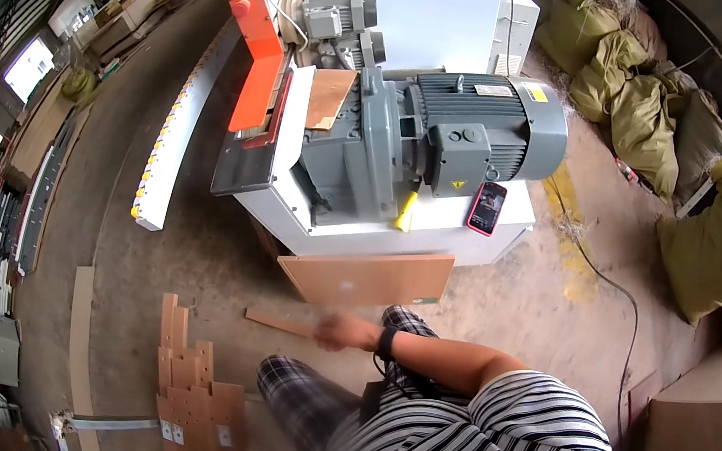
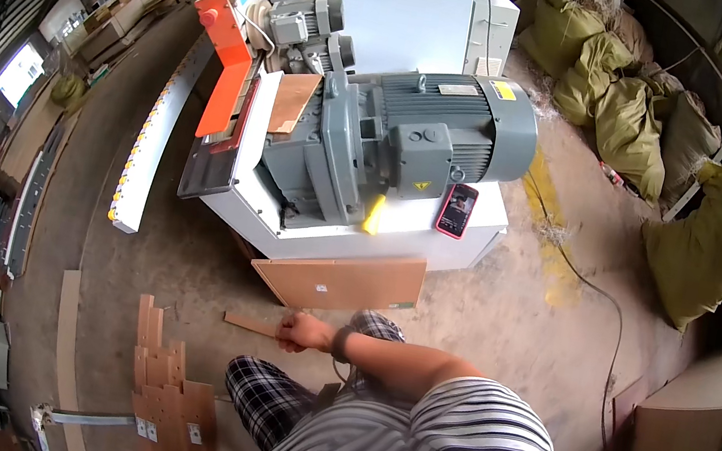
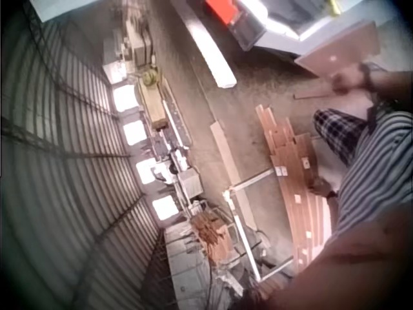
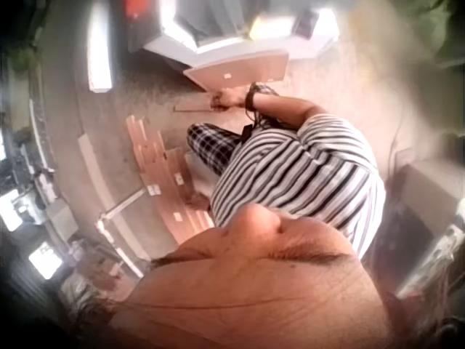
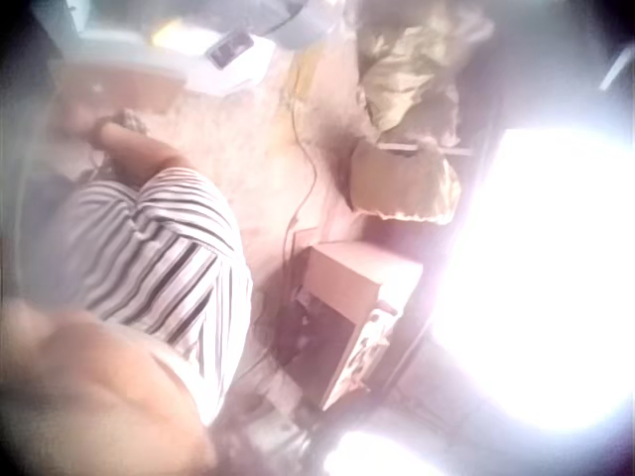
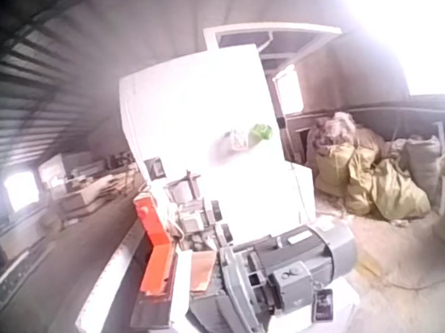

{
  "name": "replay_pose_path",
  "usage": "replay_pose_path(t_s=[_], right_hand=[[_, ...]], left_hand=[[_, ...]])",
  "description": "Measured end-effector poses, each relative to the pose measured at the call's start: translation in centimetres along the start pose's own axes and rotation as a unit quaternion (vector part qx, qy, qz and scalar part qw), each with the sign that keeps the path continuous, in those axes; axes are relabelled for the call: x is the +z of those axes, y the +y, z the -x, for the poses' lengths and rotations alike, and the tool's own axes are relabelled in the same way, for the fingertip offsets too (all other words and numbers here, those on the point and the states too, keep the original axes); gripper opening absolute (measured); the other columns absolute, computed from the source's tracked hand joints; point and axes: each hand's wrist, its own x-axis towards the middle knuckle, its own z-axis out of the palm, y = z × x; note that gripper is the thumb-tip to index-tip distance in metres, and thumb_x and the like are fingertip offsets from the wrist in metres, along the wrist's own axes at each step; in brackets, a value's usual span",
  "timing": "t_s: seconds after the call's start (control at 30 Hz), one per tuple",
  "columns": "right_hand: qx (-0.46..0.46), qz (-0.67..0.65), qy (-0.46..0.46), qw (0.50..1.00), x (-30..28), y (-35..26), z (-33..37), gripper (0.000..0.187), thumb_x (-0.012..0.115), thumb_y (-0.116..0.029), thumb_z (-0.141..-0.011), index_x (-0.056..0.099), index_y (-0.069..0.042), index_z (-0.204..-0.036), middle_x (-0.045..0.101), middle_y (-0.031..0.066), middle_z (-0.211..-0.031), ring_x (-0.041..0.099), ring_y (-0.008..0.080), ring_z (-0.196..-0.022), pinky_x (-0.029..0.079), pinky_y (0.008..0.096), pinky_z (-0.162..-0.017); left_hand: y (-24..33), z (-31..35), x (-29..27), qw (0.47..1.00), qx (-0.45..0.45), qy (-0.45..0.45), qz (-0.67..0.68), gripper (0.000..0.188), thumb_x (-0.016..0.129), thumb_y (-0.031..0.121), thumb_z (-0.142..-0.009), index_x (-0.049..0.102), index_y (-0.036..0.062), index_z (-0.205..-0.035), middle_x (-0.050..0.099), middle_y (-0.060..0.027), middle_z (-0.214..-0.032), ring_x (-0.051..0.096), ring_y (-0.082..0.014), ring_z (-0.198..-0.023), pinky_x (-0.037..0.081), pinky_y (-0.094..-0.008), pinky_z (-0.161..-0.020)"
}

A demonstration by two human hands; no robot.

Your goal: The person picks up thin wood strips from a machine and stacks them onto a table. After moving the strips, they walk over to another industrial machine and reach into its interior to remove accumulated wood fibers by hand.

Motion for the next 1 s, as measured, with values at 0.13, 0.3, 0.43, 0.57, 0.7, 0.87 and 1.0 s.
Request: replay_pose_path(t_s=[0.13, 0.3, 0.43, 0.57, 0.7, 0.87, 1.0], right_hand=[[0.004, -0.026, 0.005, 1.000, -0.5, 0.5, 0.1, 0.023, 0.056, -0.023, -0.091, 0.065, -0.001, -0.091, 0.066, 0.0050, -0.080, 0.063, 0.0117, -0.067, 0.053, 0.0247, -0.061], [-0.004, -0.033, 0.006, 0.999, -0.7, 0.3, -0.2, 0.023, 0.056, -0.023, -0.091, 0.065, -0.002, -0.089, 0.066, 0.0050, -0.080, 0.063, 0.0115, -0.068, 0.053, 0.0246, -0.061], [0.004, -0.041, 0.013, 0.999, -0.6, 0.4, 0.0, 0.022, 0.057, -0.022, -0.091, 0.065, -0.002, -0.090, 0.066, 0.0052, -0.080, 0.063, 0.0115, -0.068, 0.053, 0.0248, -0.061], [0.022, -0.025, -0.008, 0.999, -1.0, 0.5, 0.5, 0.028, 0.053, -0.027, -0.094, 0.062, -0.001, -0.101, 0.066, 0.0074, -0.090, 0.064, 0.0142, -0.079, 0.054, 0.0263, -0.072], [0.028, -0.016, -0.020, 0.999, -0.7, 1.1, -0.3, 0.029, 0.053, -0.027, -0.094, 0.062, 0.000, -0.103, 0.066, 0.0078, -0.090, 0.064, 0.0147, -0.080, 0.055, 0.0267, -0.072], [0.013, -0.037, 0.010, 0.999, -1.0, 0.9, -0.4, 0.021, 0.055, -0.021, -0.091, 0.065, -0.003, -0.093, 0.067, 0.0048, -0.081, 0.064, 0.0114, -0.069, 0.052, 0.0241, -0.061], [-0.001, -0.022, -0.012, 1.000, -0.6, 0.7, -0.6, 0.022, 0.054, -0.021, -0.092, 0.065, -0.002, -0.094, 0.067, 0.0050, -0.081, 0.064, 0.0118, -0.070, 0.053, 0.0242, -0.062]], left_hand=[[-0.8, 1.3, 2.3, 0.998, 0.011, 0.039, -0.038, 0.068, 0.033, 0.052, -0.096, 0.047, -0.0040, -0.131, 0.051, -0.0296, -0.127, 0.052, -0.0389, -0.117, 0.041, -0.0472, -0.101], [-1.3, 2.1, 4.0, 0.997, 0.000, 0.017, -0.071, 0.079, 0.029, 0.058, -0.094, 0.042, -0.0101, -0.132, 0.048, -0.0307, -0.130, 0.049, -0.0415, -0.120, 0.041, -0.0477, -0.100], [-1.0, 1.5, 3.6, 0.994, -0.029, -0.092, -0.053, 0.083, 0.027, 0.062, -0.093, 0.039, -0.0086, -0.136, 0.043, -0.0304, -0.135, 0.045, -0.0421, -0.124, 0.036, -0.0481, -0.104], [-0.7, 0.0, 2.9, 0.952, -0.042, -0.300, -0.038, 0.086, 0.026, 0.064, -0.091, 0.030, -0.0061, -0.141, 0.026, -0.0277, -0.146, 0.030, -0.0458, -0.132, 0.025, -0.0537, -0.109], [-1.4, 0.6, 4.1, 0.945, -0.046, -0.318, -0.056, 0.085, 0.024, 0.063, -0.092, 0.025, -0.0045, -0.144, 0.020, -0.0255, -0.150, 0.022, -0.0486, -0.135, 0.020, -0.0570, -0.110], [-0.4, 0.3, 4.5, 0.937, -0.041, -0.344, -0.044, 0.079, 0.026, 0.058, -0.094, 0.023, -0.0025, -0.145, 0.023, -0.0244, -0.149, 0.024, -0.0464, -0.134, 0.021, -0.0554, -0.109], [-0.4, 0.6, 4.7, 0.947, -0.088, -0.293, 0.100, 0.073, 0.033, 0.051, -0.096, 0.025, -0.0015, -0.145, 0.031, -0.0238, -0.145, 0.031, -0.0435, -0.132, 0.026, -0.0535, -0.107]])
